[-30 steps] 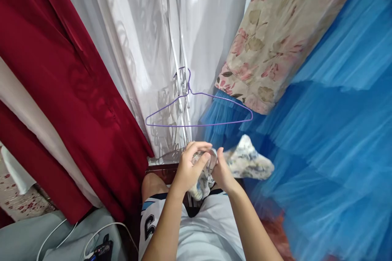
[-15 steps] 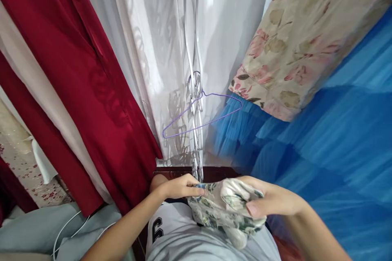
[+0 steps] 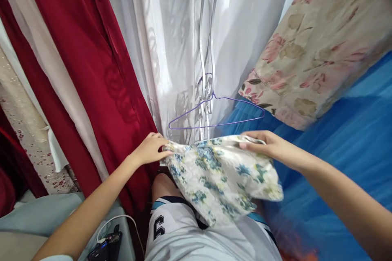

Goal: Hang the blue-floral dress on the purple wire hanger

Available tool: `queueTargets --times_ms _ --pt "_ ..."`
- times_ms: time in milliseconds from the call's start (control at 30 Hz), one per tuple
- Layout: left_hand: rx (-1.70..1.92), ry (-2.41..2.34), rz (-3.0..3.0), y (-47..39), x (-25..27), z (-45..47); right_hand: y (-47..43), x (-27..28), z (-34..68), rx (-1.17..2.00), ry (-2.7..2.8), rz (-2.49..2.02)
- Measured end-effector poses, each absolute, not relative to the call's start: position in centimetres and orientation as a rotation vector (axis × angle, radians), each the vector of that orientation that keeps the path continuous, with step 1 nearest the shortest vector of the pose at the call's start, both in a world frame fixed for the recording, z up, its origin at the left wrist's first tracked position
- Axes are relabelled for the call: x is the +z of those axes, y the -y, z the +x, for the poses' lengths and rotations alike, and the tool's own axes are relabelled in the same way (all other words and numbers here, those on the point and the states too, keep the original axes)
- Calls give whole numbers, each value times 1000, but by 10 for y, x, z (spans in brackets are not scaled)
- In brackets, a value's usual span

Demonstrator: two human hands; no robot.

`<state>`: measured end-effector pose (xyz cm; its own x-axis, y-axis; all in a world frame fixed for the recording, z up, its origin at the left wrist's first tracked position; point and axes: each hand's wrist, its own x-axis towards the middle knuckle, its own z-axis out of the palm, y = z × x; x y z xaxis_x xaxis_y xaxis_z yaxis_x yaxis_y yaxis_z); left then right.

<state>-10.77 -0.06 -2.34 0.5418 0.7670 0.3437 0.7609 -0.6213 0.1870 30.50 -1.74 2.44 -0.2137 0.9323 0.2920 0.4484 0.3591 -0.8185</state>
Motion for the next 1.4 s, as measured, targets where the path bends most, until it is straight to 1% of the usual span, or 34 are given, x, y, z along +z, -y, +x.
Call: queueTargets --times_ms 33,67,133,200,300,400,533,700,867,1033,1200,1300,1333,1400 --pt "632 -1421 2755 -7 -18 -114 2 22 295 725 1938 -1195" --pt "628 -1479 2759 -16 -13 -120 -15 18 284 613 2027 -1175" --pt "587 -1581 2753 -35 -5 -127 -48 7 268 343 2082 -1187" --pt "517 -1656 2747 -52 2 -130 -75 -7 258 199 2117 -1276" --pt "388 -1686 2791 -69 10 -129 -93 -27 254 109 2155 -1390" --pt "397 -1673 2868 -70 18 -125 -86 -38 256 71 2122 -1367" --pt "649 -1609 2928 -55 35 -107 -63 -37 250 176 2099 -1298" --pt "992 -1289 2879 -46 51 -59 -39 -27 236 397 2068 -1142" --pt "1165 -1412 2712 -48 42 -31 -13 -27 275 422 1847 -1066" --pt "1201 -1310 2698 -49 37 -29 -16 -15 346 447 1585 -1080" --pt "1099 -1244 2683 -52 47 -32 -54 27 376 517 1782 -1373" --pt "980 -1153 2582 -60 61 -45 -60 52 381 486 1835 -1491" --pt "929 -1126 2519 -65 67 -50 -58 58 383 532 1831 -1510" --pt "874 -1101 2380 -75 77 -59 -50 67 387 813 1805 -1477"
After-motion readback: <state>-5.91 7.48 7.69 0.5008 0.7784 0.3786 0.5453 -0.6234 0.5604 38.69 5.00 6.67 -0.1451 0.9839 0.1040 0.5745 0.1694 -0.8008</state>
